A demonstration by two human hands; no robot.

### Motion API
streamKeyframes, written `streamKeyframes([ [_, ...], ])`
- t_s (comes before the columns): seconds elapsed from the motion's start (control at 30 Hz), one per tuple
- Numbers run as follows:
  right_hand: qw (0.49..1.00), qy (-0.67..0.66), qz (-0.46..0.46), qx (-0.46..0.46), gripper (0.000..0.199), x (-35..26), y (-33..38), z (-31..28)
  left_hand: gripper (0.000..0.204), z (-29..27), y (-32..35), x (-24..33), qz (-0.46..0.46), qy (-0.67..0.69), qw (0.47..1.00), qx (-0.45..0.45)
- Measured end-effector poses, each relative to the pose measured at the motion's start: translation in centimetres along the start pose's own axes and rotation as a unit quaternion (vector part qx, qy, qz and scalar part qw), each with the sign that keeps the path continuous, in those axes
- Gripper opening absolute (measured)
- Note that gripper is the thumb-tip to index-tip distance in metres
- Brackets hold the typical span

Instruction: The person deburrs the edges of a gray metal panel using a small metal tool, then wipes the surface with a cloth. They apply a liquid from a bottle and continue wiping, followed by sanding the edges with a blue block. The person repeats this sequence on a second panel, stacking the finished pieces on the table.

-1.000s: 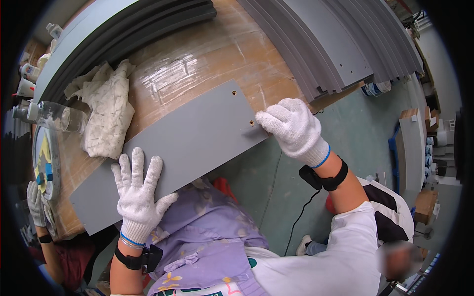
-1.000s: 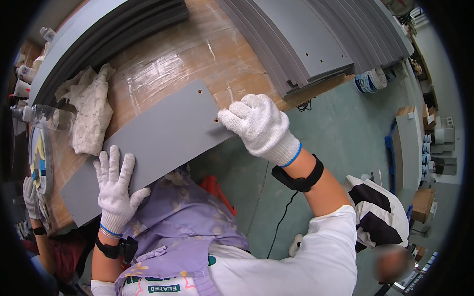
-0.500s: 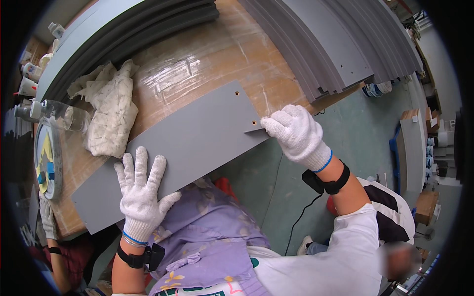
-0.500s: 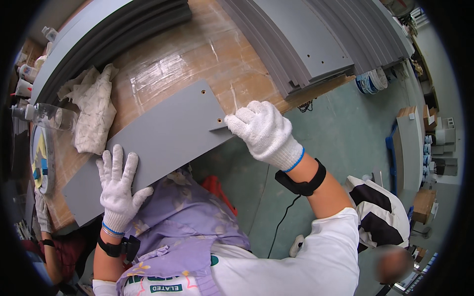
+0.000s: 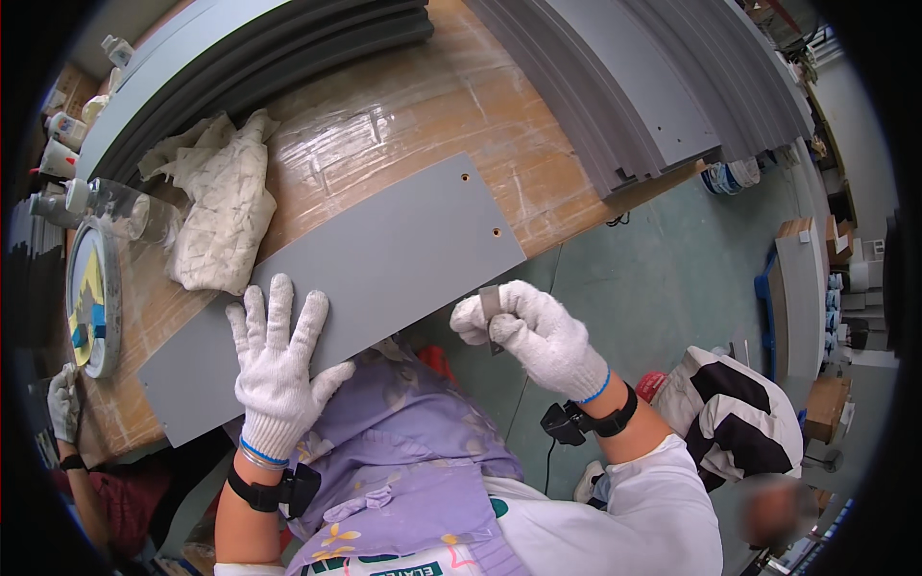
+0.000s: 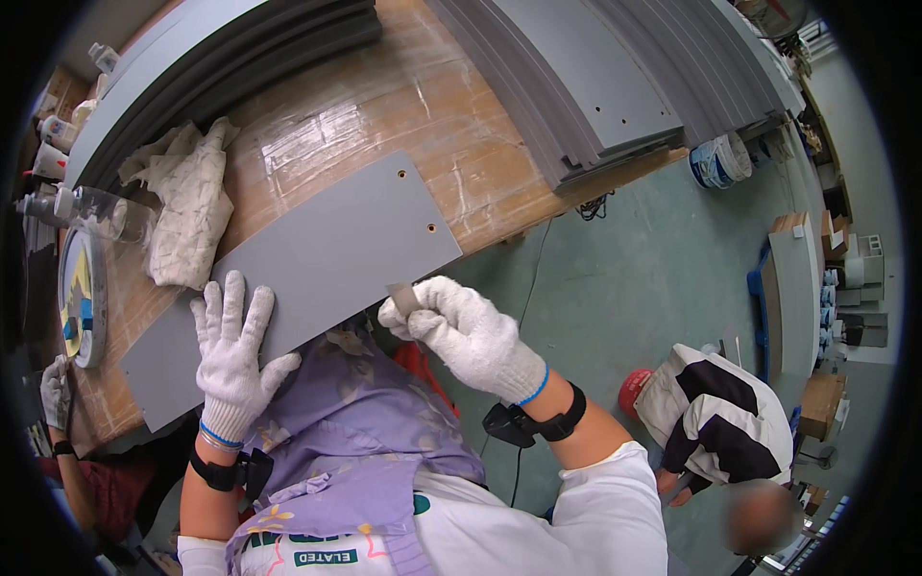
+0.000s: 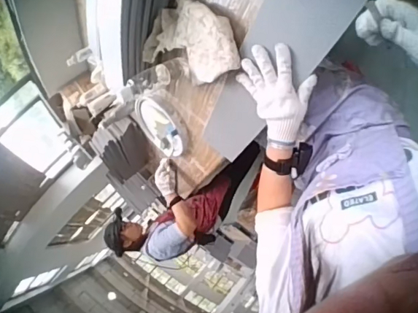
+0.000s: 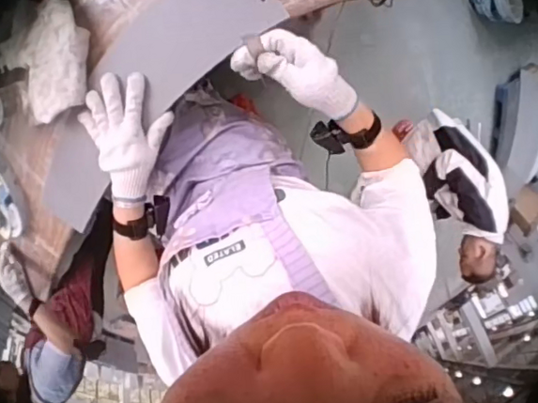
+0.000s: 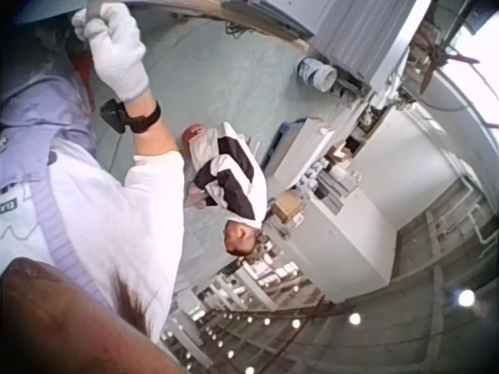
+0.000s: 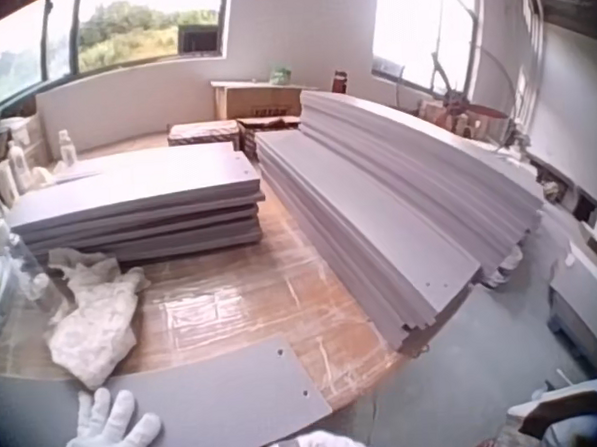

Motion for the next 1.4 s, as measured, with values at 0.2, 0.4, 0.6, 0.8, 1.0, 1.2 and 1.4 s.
streamKeyframes([
  [0.2,0.995,-0.004,0.007,0.101,0.024,0.7,-1.7,-3.2,0.084,-0.2,0.4,-0.4,0.002,0.010,1.000,0.008],
  [0.4,0.938,-0.033,-0.125,0.322,0.018,-0.5,-0.2,-11.7,0.084,-0.4,0.4,-0.3,0.005,0.021,1.000,0.014],
  [0.6,0.959,-0.101,-0.085,0.250,0.016,-2.0,-2.0,-7.5,0.076,-0.6,0.1,0.0,0.009,0.024,0.999,0.039],
  [0.8,0.973,-0.203,0.073,0.078,0.017,-2.4,-3.7,-1.0,0.081,-0.3,0.5,-0.7,0.007,0.027,0.999,0.039],
  [1.0,0.937,0.015,-0.103,0.335,0.024,-3.7,-5.5,-7.4,0.069,-0.9,1.6,-1.9,0.053,0.085,0.993,0.067],
  [1.2,0.979,-0.047,-0.061,0.186,0.008,-2.3,-6.2,-2.8,0.073,-1.4,6.9,-9.8,-0.056,0.046,0.995,0.069],
  [1.4,0.989,-0.076,-0.089,0.093,0.007,-2.1,-7.1,-1.7,0.081,-2.5,22.5,-26.1,-0.486,-0.133,0.863,-0.040],
])
Point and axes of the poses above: each hand's wrist, its own y-axis away from the middle knuckle, its own z-axis out of the palm, x = y × z, the point moved 6 cm from there along -y, towards the middle knuckle, and after that the axes turned 4 degrees about x, right-handed, at the moved point
